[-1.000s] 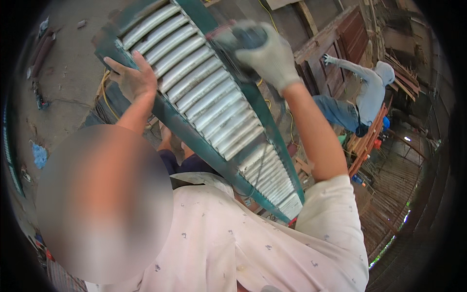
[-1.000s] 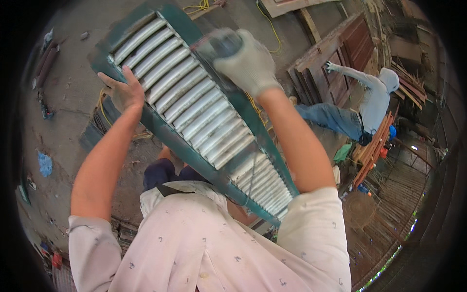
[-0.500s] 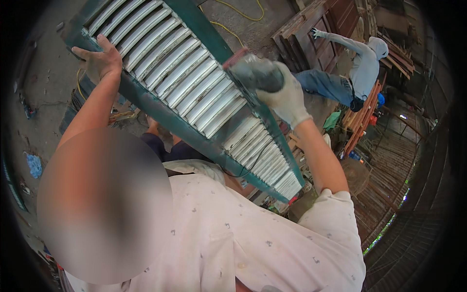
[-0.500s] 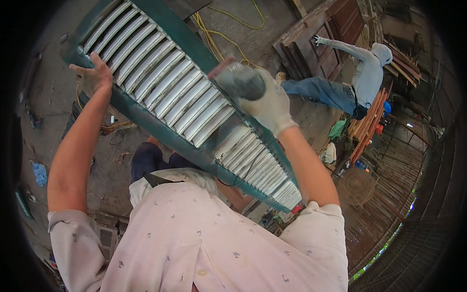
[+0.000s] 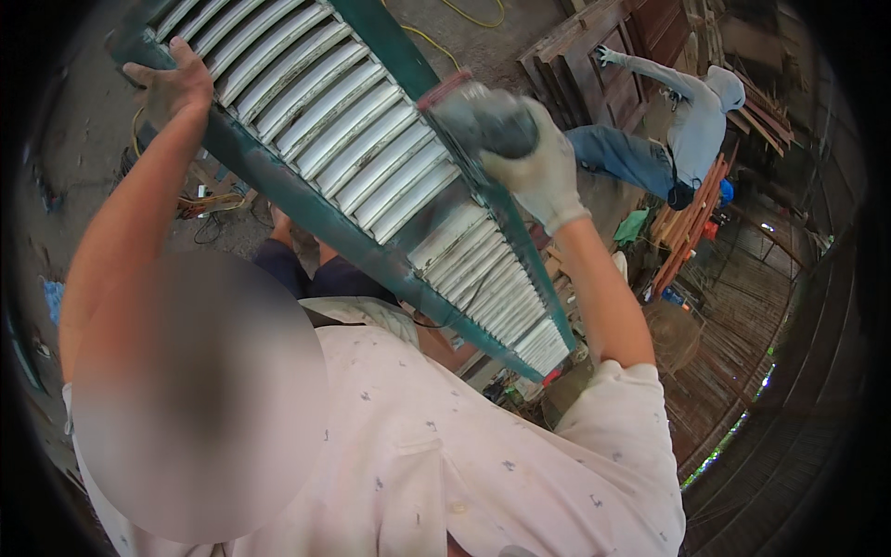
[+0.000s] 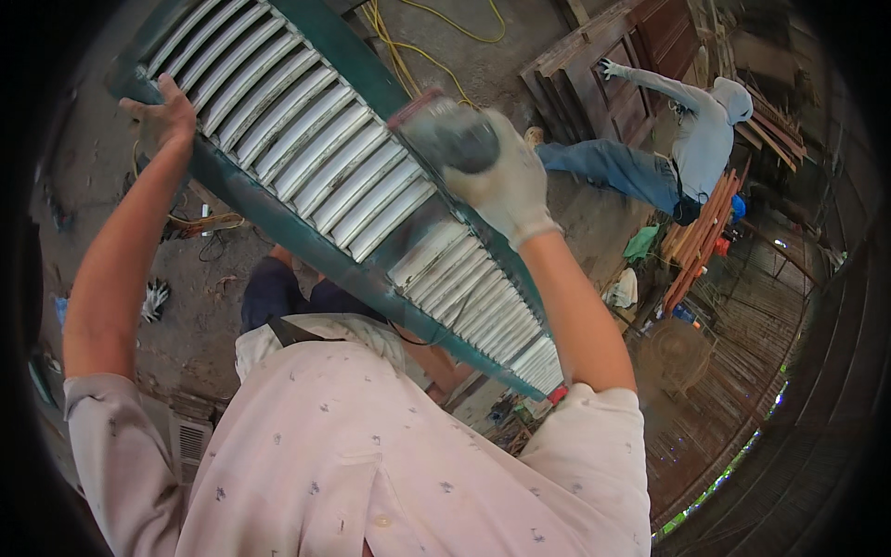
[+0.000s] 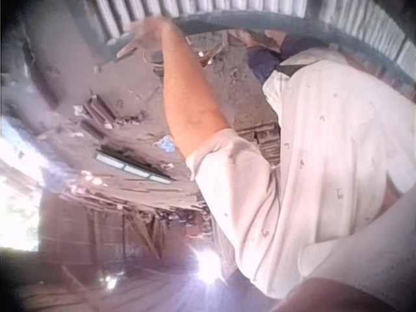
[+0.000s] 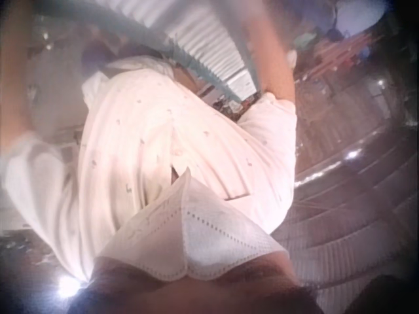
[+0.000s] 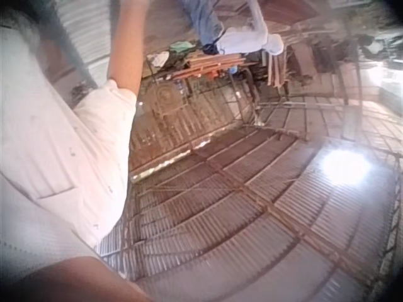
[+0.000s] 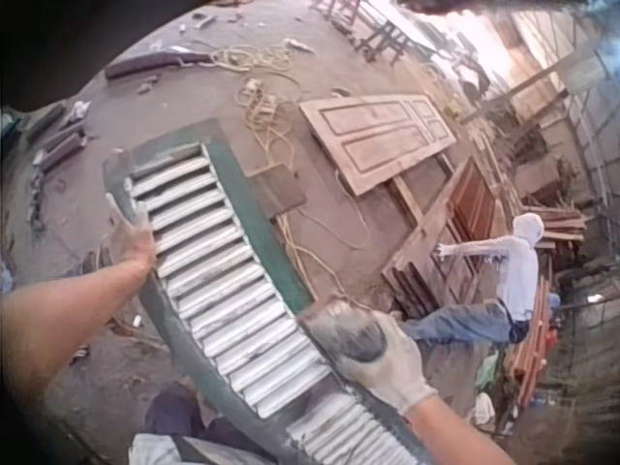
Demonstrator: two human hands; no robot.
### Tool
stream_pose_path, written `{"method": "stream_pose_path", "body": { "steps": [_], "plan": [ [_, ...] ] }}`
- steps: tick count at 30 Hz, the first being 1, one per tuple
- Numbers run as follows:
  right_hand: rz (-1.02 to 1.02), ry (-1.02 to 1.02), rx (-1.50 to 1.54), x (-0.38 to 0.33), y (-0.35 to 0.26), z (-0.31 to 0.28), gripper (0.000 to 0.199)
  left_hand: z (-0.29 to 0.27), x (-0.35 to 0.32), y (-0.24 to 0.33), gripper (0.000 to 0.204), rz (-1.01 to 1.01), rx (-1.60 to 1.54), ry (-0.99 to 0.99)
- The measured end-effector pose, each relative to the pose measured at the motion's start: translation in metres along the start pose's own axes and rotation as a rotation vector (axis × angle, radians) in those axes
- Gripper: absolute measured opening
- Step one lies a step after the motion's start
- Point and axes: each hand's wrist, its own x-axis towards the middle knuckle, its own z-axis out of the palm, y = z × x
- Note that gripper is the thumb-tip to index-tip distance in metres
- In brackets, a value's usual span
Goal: The person uses an electric sander to smooth the surface of a long green wooden slatted panel. They move the sander back and forth along the slats, repositioning the panel as needed to reach different sections.
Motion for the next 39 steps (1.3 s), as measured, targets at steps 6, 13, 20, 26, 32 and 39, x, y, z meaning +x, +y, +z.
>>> {"method": "stream_pose_path", "body": {
  "steps": [6,13,20,26,32,39],
  "plan": [
    [0.045,-0.029,-0.005,-0.04,0.022,-0.005,0.074,-0.006,-0.013,0.006,0.106,-0.001,-0.041,0.009],
    [-0.135,0.052,0.01,0.053,-0.041,0.012,0.074,-0.004,-0.014,0.0,0.106,0.023,-0.019,0.044],
    [-0.177,0.053,-0.062,0.126,-0.1,0.017,0.083,-0.018,-0.018,0.015,0.107,-0.005,-0.054,-0.019],
    [-0.126,0.045,-0.022,0.084,-0.059,0.012,0.082,-0.011,-0.013,0.01,0.109,0.024,-0.029,-0.004],
    [0.05,-0.064,-0.019,0.003,-0.004,-0.005,0.077,-0.007,-0.01,0.006,0.108,0.026,-0.048,0.019],
    [0.056,-0.023,0.067,-0.029,0.03,-0.001,0.073,-0.01,-0.014,0.013,0.105,0.009,-0.052,-0.007]
  ]
}}
